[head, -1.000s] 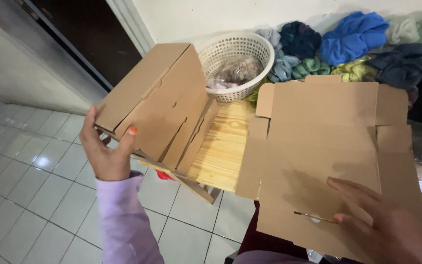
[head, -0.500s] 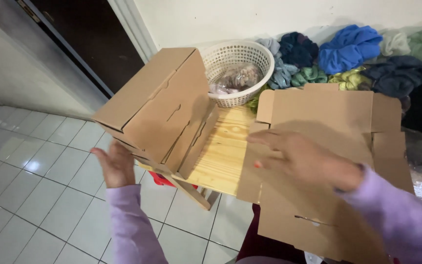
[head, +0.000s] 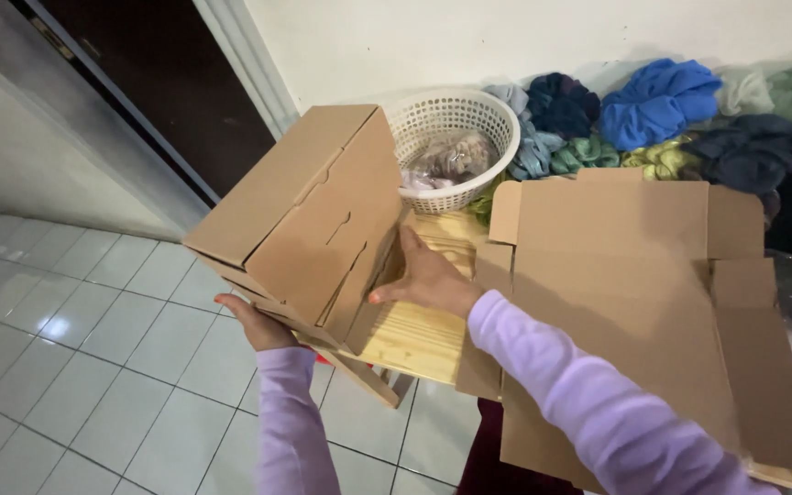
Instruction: Assembling cardboard boxes and packing them with fabric scrunchies
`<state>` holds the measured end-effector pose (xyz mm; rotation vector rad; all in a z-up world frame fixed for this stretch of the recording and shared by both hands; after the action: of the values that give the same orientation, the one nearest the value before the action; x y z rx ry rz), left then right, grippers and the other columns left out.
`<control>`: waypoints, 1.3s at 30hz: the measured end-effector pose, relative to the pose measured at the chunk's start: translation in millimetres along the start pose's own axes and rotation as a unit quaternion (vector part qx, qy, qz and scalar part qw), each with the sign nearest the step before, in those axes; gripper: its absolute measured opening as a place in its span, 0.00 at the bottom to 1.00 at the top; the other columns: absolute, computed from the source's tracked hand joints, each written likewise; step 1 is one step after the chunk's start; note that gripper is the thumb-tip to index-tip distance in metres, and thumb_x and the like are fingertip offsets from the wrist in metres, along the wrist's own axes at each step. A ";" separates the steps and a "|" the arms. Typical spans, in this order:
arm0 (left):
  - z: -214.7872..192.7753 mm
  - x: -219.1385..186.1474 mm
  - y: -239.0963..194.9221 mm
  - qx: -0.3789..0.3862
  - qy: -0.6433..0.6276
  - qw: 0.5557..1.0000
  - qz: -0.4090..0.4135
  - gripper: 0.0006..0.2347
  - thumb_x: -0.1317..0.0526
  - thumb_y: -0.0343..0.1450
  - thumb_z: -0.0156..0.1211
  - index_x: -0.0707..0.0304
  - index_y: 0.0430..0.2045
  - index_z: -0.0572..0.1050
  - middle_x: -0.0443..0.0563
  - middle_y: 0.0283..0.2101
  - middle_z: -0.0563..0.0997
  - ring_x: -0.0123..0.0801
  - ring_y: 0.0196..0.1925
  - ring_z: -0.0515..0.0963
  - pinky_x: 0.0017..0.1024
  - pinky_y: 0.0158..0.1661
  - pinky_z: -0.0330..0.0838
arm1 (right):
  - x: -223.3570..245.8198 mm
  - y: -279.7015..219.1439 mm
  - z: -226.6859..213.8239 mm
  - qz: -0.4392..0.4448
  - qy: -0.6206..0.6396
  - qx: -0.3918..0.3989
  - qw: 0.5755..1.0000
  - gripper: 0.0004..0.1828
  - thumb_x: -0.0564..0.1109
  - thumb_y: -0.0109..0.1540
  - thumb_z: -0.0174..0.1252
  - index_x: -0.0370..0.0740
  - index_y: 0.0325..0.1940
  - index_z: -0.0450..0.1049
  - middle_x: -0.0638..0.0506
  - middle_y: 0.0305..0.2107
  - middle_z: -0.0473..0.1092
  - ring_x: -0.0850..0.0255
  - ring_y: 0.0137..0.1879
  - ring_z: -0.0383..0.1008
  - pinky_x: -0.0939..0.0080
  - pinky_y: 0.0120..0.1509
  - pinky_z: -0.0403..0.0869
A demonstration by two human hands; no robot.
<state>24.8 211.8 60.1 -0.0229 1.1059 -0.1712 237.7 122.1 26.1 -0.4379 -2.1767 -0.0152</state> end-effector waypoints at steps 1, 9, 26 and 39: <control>9.5 -9.4 -16.6 -0.036 0.001 0.999 -0.008 0.49 0.23 0.64 0.37 0.68 0.69 0.60 0.68 0.70 0.65 0.51 0.71 0.67 0.45 0.68 0.62 | -1.2 2.0 1.6 -0.001 -0.009 -0.004 1.000 0.79 0.78 0.44 0.71 0.38 0.82 0.35 0.36 0.77 0.43 0.36 0.78 0.50 0.40 0.81 0.54; 45.6 -23.0 -56.0 -0.068 0.035 0.997 0.002 0.46 0.27 0.65 0.39 0.67 0.71 0.58 0.65 0.73 0.62 0.54 0.74 0.63 0.47 0.70 0.56 | 1.8 -5.6 -1.7 0.024 -0.072 -0.021 0.997 0.64 0.75 0.58 0.58 0.38 0.82 0.37 0.38 0.77 0.44 0.35 0.76 0.56 0.34 0.76 0.62; -118.5 42.5 -82.6 -0.016 0.435 0.857 0.276 0.17 0.63 0.83 0.35 0.67 0.26 0.71 0.54 0.32 0.73 0.41 0.36 0.68 0.37 0.41 0.60 | -79.3 -181.2 -93.9 -0.134 -0.261 0.021 0.956 0.42 0.66 0.64 0.55 0.36 0.73 0.60 0.36 0.68 0.59 0.42 0.72 0.60 0.42 0.72 0.59; 8.0 160.5 -141.9 0.272 0.582 0.737 0.210 0.19 0.40 0.69 0.54 0.53 0.20 0.79 0.42 0.20 0.83 0.31 0.20 0.79 0.32 0.24 0.71 | -151.6 -312.5 -3.8 -0.154 -0.316 0.068 0.934 0.43 0.49 0.60 0.64 0.43 0.77 0.56 0.39 0.75 0.46 0.41 0.78 0.42 0.39 0.75 0.46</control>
<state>84.1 47.4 -64.0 0.9889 2.2382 -0.0802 224.2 -217.7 -44.6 -0.0054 -2.8405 0.1195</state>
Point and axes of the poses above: each hand's wrist, its own y-axis towards the middle knuckle, its own z-axis out of the palm, x = y × z, the point moved 8 cm from there along y, towards the middle knuckle
